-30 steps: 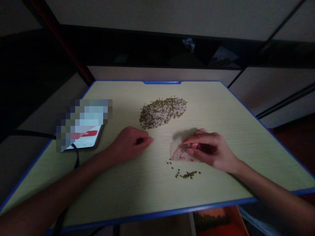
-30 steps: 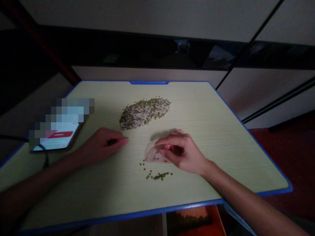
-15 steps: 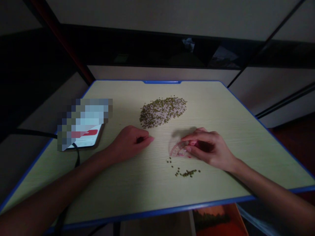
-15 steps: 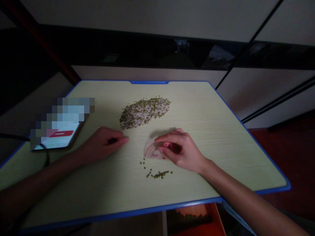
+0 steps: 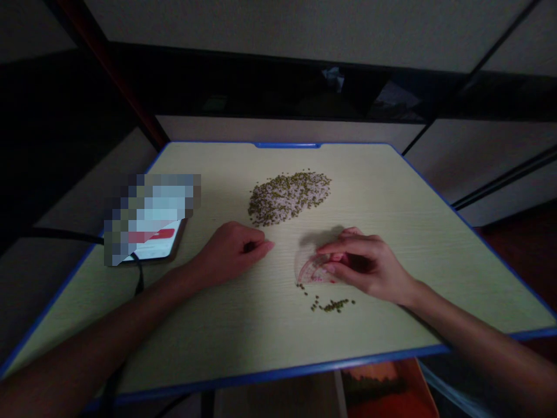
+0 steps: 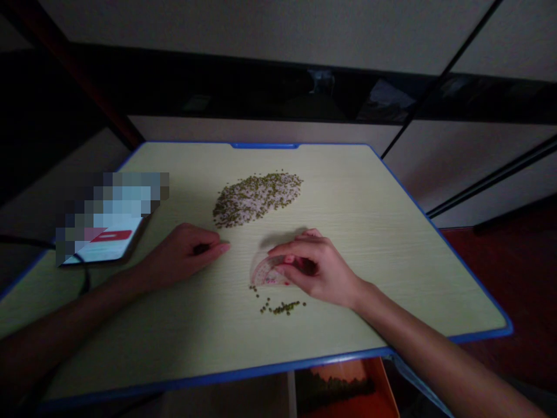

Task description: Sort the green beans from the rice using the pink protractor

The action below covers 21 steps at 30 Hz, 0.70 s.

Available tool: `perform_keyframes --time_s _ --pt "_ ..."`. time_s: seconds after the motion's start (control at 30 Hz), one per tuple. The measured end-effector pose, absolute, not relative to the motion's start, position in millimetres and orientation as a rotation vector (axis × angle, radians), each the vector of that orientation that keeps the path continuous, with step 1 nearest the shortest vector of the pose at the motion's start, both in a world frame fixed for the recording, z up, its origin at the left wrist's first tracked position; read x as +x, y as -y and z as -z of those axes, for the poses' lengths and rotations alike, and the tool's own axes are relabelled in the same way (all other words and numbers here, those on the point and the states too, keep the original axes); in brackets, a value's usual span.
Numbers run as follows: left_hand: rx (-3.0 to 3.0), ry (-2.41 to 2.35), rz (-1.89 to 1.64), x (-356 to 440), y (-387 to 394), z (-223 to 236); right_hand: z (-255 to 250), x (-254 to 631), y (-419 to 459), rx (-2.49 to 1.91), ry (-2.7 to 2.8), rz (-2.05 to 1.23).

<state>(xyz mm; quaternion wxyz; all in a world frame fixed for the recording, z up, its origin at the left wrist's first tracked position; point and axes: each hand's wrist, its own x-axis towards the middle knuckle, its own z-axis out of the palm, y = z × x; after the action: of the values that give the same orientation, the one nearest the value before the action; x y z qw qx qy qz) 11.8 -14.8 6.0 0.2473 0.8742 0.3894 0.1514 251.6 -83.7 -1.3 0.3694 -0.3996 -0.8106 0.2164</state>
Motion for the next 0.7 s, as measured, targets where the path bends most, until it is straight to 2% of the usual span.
perform_keyframes --time_s 0.3,0.7 --pt "2.386 -1.057 -0.413 11.9 14.8 -6.2 0.0 249.7 83.4 -0.945 2.178 -0.543" --pt "2.395 -1.070 -0.382 10.8 14.1 -6.8 -3.0 252.5 84.8 -0.756 2.287 -0.703"
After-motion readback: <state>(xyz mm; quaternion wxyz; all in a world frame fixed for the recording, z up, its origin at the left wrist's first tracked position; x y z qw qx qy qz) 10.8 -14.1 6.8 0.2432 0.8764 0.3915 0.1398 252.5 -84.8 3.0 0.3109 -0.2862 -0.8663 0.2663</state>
